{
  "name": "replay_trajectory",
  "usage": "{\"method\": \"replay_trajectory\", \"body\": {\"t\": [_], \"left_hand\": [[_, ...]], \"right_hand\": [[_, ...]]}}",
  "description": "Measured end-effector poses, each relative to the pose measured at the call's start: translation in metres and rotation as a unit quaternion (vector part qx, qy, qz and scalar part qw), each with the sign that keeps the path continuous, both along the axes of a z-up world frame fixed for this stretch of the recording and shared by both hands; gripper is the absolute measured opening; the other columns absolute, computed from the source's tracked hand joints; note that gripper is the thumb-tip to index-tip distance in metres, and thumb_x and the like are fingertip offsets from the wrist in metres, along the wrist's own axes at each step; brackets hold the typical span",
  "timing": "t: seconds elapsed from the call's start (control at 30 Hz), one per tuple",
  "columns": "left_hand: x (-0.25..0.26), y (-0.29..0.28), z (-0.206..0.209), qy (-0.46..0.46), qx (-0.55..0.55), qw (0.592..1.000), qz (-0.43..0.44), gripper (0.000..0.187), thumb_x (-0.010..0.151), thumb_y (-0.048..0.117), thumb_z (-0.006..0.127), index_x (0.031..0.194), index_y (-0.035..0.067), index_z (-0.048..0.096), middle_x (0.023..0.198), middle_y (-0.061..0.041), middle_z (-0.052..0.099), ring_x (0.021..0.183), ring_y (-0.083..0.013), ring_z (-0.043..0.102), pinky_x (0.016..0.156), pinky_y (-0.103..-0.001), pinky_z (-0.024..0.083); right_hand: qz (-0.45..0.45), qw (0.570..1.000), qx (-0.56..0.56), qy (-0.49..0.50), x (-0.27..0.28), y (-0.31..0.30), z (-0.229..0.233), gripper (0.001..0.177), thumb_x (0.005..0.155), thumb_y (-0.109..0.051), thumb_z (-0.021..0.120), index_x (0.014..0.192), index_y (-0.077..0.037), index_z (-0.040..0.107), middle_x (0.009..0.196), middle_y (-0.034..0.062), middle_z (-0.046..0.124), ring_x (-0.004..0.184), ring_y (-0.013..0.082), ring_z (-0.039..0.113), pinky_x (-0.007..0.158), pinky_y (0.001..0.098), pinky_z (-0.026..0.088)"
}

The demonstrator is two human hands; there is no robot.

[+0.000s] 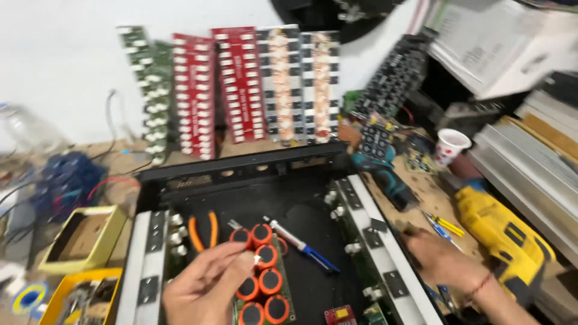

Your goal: The person uses pliers to strip the ends of wires and then arranges a cluster of orange cylindrical batteries onto a green circuit board. They proceed to secure the batteries by wrapping a clear plastic strap around the bundle and tightening it with a screwdriver.

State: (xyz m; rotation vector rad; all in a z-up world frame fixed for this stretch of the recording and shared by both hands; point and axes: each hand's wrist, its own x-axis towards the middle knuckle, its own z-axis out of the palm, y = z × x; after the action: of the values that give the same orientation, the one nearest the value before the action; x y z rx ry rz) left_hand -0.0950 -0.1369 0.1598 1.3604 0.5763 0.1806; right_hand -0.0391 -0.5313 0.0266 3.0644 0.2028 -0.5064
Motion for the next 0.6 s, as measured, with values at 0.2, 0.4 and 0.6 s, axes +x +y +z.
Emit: {"method": "replay_trajectory", "body": {"t": [0.2, 0.4, 0.6], "left_hand": [[-0.001, 0.008, -0.015, -0.060, -0.087, 0.994, -0.010, 0.025, 0.071, -0.014, 0.085, 0.096, -0.014, 0.086, 0.079, -0.029, 0.084, 0.071, -0.0309, 0.077, 0.070, -0.034, 0.060], [0.001, 0.017, -0.021, -0.103, -0.127, 0.985, -0.045, 0.029, 0.073, -0.015, 0.081, 0.101, -0.017, 0.085, 0.086, -0.031, 0.087, 0.079, -0.0335, 0.080, 0.078, -0.037, 0.065], [0.004, 0.019, -0.025, -0.160, -0.154, 0.972, -0.072, 0.029, 0.072, -0.015, 0.080, 0.101, -0.019, 0.085, 0.083, -0.033, 0.089, 0.076, -0.0370, 0.084, 0.076, -0.040, 0.069]], "right_hand": [[0.109, 0.992, 0.061, -0.012, 0.040, -0.083, -0.079, 0.021, 0.083, -0.021, 0.066, 0.095, -0.022, 0.049, 0.093, -0.0007, 0.051, 0.081, 0.0202, 0.050, 0.070, 0.0402, 0.048], [-0.312, 0.915, 0.256, 0.007, 0.010, 0.016, 0.075, 0.023, 0.088, -0.023, 0.062, 0.080, -0.002, 0.070, 0.073, 0.0129, 0.077, 0.065, 0.0240, 0.067, 0.064, 0.0349, 0.052], [-0.267, 0.742, 0.605, -0.114, -0.047, -0.011, 0.071, 0.038, 0.092, -0.011, 0.070, 0.078, 0.023, 0.079, 0.079, 0.0388, 0.080, 0.068, 0.0469, 0.072, 0.069, 0.0540, 0.053]]}}
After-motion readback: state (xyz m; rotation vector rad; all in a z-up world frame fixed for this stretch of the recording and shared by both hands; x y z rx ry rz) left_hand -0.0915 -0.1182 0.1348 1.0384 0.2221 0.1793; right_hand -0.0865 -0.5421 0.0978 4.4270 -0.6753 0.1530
